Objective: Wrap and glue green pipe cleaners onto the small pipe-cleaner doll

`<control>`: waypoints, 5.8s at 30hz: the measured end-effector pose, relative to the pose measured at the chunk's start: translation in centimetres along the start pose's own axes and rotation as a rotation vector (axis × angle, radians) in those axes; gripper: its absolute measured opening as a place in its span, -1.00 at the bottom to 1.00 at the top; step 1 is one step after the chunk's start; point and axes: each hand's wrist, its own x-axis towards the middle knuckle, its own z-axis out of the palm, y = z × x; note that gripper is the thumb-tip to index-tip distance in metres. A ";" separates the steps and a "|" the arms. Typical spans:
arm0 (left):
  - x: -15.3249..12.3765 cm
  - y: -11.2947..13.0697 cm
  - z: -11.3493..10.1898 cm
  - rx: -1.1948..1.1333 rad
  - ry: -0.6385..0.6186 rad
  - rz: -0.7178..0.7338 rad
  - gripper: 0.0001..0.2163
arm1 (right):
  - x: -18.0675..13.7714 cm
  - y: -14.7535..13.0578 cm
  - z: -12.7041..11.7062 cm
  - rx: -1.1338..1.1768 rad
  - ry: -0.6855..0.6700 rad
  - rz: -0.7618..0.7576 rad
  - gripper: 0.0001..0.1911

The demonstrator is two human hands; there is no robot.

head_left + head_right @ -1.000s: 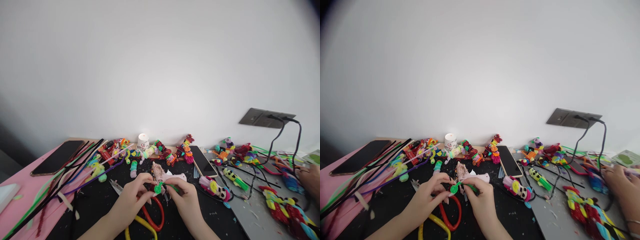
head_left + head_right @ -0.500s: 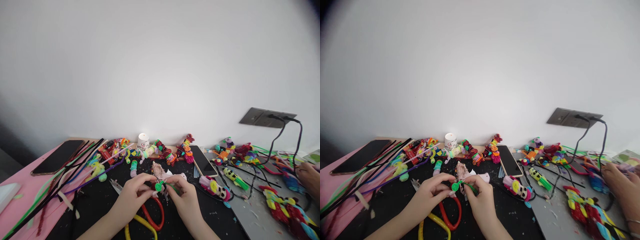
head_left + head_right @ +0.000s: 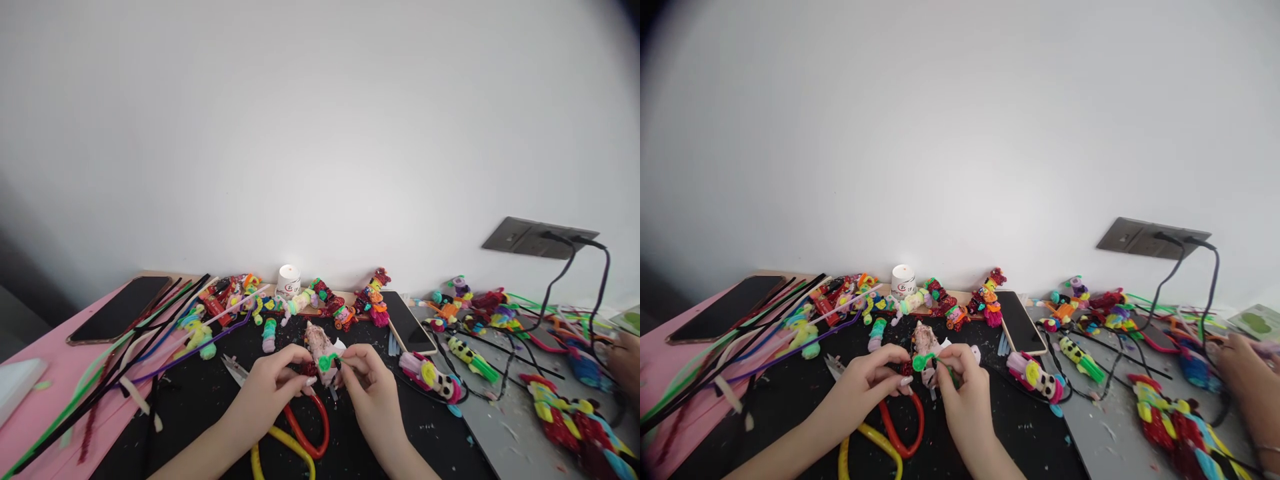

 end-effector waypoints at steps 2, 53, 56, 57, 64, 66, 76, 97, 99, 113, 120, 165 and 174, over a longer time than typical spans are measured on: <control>0.0 -0.1 0.0 -0.008 0.007 0.005 -0.89 | 0.0 0.1 0.1 -0.020 -0.017 -0.008 -0.94; 0.5 -1.0 -1.0 -0.051 0.281 -0.001 -0.75 | 3.8 -1.1 -6.6 -0.431 -0.321 0.033 -0.73; 0.5 -1.2 -0.9 -0.049 0.263 0.015 -0.77 | 3.5 -1.3 -6.0 -0.634 -0.178 -0.216 -0.79; 0.5 -1.2 -0.9 -0.049 0.252 0.018 -0.78 | 3.3 -1.3 -5.7 -0.684 -0.219 -0.275 -0.64; 0.4 -1.5 -1.1 0.026 0.221 0.032 -0.85 | 2.3 -0.1 -3.3 -0.921 -0.283 -0.254 -0.49; 0.5 -1.7 -1.1 0.056 0.251 0.035 -0.86 | 2.5 0.4 -3.3 -0.859 -0.217 -0.255 -0.56; 0.6 -1.6 -1.3 0.220 0.309 0.027 -0.86 | 2.9 1.0 -3.8 0.030 -0.311 0.065 -0.63; 0.5 -1.5 -1.3 0.243 0.329 0.046 -0.87 | 2.9 0.1 -3.3 0.028 -0.301 0.028 -0.68; 0.5 -1.4 -1.3 0.242 0.333 0.041 -0.87 | 2.9 0.1 -3.3 0.027 -0.279 0.035 -0.68; 0.6 -1.3 -1.2 0.244 0.343 0.040 -0.86 | 2.8 0.3 -3.5 0.057 -0.313 0.069 -0.66; 0.4 -1.4 -1.2 0.236 0.307 0.047 -0.87 | 2.7 -0.2 -3.3 0.075 -0.325 0.043 -0.68; 0.6 -2.0 -1.4 0.293 0.312 0.085 -0.92 | 2.9 0.0 -3.7 -0.005 -0.388 0.028 -0.65; 0.7 -1.8 -1.5 0.297 0.335 0.087 -0.91 | 2.8 0.0 -3.8 -0.018 -0.373 0.049 -0.64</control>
